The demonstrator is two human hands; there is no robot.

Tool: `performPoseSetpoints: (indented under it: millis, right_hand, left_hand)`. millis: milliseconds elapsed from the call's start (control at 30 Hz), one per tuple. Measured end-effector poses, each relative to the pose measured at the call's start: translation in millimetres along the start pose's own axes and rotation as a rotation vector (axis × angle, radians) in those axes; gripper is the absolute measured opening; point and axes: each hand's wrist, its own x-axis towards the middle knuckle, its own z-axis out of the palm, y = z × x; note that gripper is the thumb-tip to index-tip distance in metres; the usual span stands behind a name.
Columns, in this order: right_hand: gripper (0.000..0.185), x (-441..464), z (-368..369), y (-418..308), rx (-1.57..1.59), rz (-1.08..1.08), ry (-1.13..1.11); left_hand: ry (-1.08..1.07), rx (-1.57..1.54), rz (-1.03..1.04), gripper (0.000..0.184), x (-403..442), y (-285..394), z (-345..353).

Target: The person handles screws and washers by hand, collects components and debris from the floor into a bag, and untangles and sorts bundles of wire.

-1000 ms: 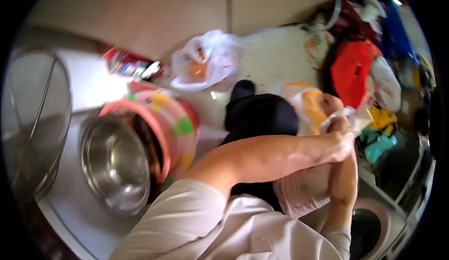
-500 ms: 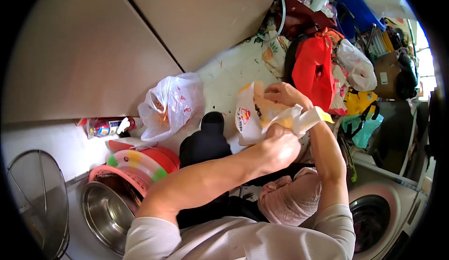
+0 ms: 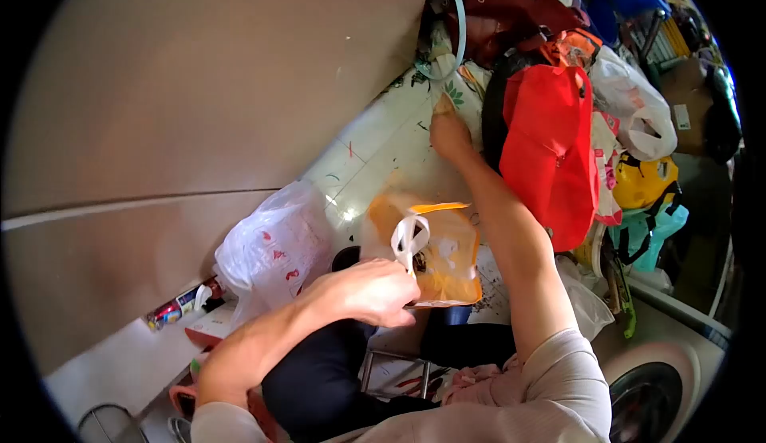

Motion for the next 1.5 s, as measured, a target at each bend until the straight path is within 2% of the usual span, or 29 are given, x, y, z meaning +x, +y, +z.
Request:
performPoseSetpoints:
  millis: [33, 100, 133, 200, 233, 300, 433, 500, 533, 667, 733, 833, 867, 1000, 1067, 1100, 1167, 1200, 1233, 1300, 1367, 1433, 1500]
  right_hand:
    - [0.032, 7.2, 7.8, 2.9, 0.004, 0.012, -0.010]
    - [0.037, 22.2, 26.0, 6.8, -0.388, -0.192, 0.296]
    - [0.037, 34.9, 33.6, 6.8, -0.384, -0.195, 0.282]
    - [0.043, 68.5, 45.5, 7.4, -0.724, -0.243, 0.241]
    - [0.043, 77.4, 46.4, 4.1, -0.719, -0.244, 0.227]
    - [0.049, 96.4, 43.2, -0.2, -0.775, -0.280, 0.492]
    - [0.051, 142.3, 37.5, -13.3, -0.753, -0.249, 0.519]
    - [0.055, 157.7, 26.2, -18.0, -0.440, -0.211, 0.239]
    - [0.059, 166.7, 21.9, -21.5, -0.430, -0.170, 0.115]
    - [0.058, 164.8, 22.5, -26.2, -0.347, -0.188, 0.033]
    - [0.052, 167.4, 32.2, -25.1, -0.252, -0.142, 0.162]
    - [0.058, 136.2, 49.7, -19.2, -0.291, -0.250, 0.266]
    - [0.058, 119.7, 63.2, -14.4, -0.206, -0.300, 0.360]
    - [0.054, 44.5, 71.2, -30.4, -0.282, -0.241, 0.339]
    - [0.055, 22.9, 50.0, -40.2, -0.157, -0.189, 0.029]
    - [0.055, 28.8, 55.9, -35.6, -0.154, -0.184, 0.023]
    - [0.060, 65.5, 63.9, -22.9, 0.022, -0.251, 0.493]
    - [0.070, 78.8, 63.0, -26.2, 0.074, -0.232, 0.552]
    - [0.070, 91.5, 69.2, -27.2, 0.082, -0.224, 0.554]
    - [0.078, 115.4, 75.5, -34.3, 0.143, -0.238, 0.750]
    - [0.076, 132.7, 80.3, -43.6, 0.205, -0.225, 0.740]
    - [0.056, 141.8, 88.3, -50.1, 0.296, -0.187, 0.869]
    - [0.049, 142.8, 90.3, -48.3, 0.304, -0.177, 0.881]
  left_hand:
    - [0.035, -0.004, -0.010, 0.030, 4.0, -9.6, 2.1]
    - [0.009, -0.123, -0.015, 0.028, 9.8, -30.6, -5.3]
    - [0.004, -0.136, -0.018, 0.028, 10.5, -37.7, -9.7]
    - [0.159, -0.202, -0.019, 0.029, 10.2, -49.0, -21.0]
    - [0.149, -0.214, -0.022, 0.029, 9.3, -52.7, -24.6]
    - [0.205, -0.349, 0.017, 0.028, 7.5, -58.5, -29.9]
    - [0.154, -0.423, -0.009, 0.024, 3.3, -70.0, -34.2]
    - [0.170, -0.450, 0.005, 0.024, 1.3, -76.8, -33.3]
    - [0.196, -0.470, 0.028, 0.023, 0.6, -79.5, -33.0]
    - [0.220, -0.491, 0.061, 0.024, 0.5, -90.9, -29.2]
    - [0.250, -0.495, 0.030, 0.024, 0.4, -92.1, -29.5]
    - [0.245, -0.504, 0.001, 0.026, 1.5, -89.4, -34.9]
    - [0.246, -0.508, -0.003, 0.026, 1.8, -88.7, -35.4]
    - [0.250, -0.533, -0.012, 0.027, 1.6, -82.8, -36.8]
    - [0.297, -0.591, -0.018, 0.026, 0.9, -83.6, -31.9]
    - [0.289, -0.595, -0.018, 0.026, 1.7, -82.9, -29.8]
    - [0.268, -0.582, -0.067, 0.026, 3.4, -81.9, -31.2]
    - [0.268, -0.576, -0.069, 0.026, 4.9, -81.2, -32.4]
    - [0.251, -0.591, -0.087, 0.026, 5.3, -80.3, -33.1]
    - [0.233, -0.595, -0.115, 0.026, 6.1, -81.2, -34.5]
    - [0.298, -0.613, -0.079, 0.025, 6.4, -85.2, -30.2]
    - [0.297, -0.611, -0.085, 0.025, 7.7, -87.2, -28.7]
    - [0.303, -0.603, -0.078, 0.024, 9.5, -88.3, -31.0]
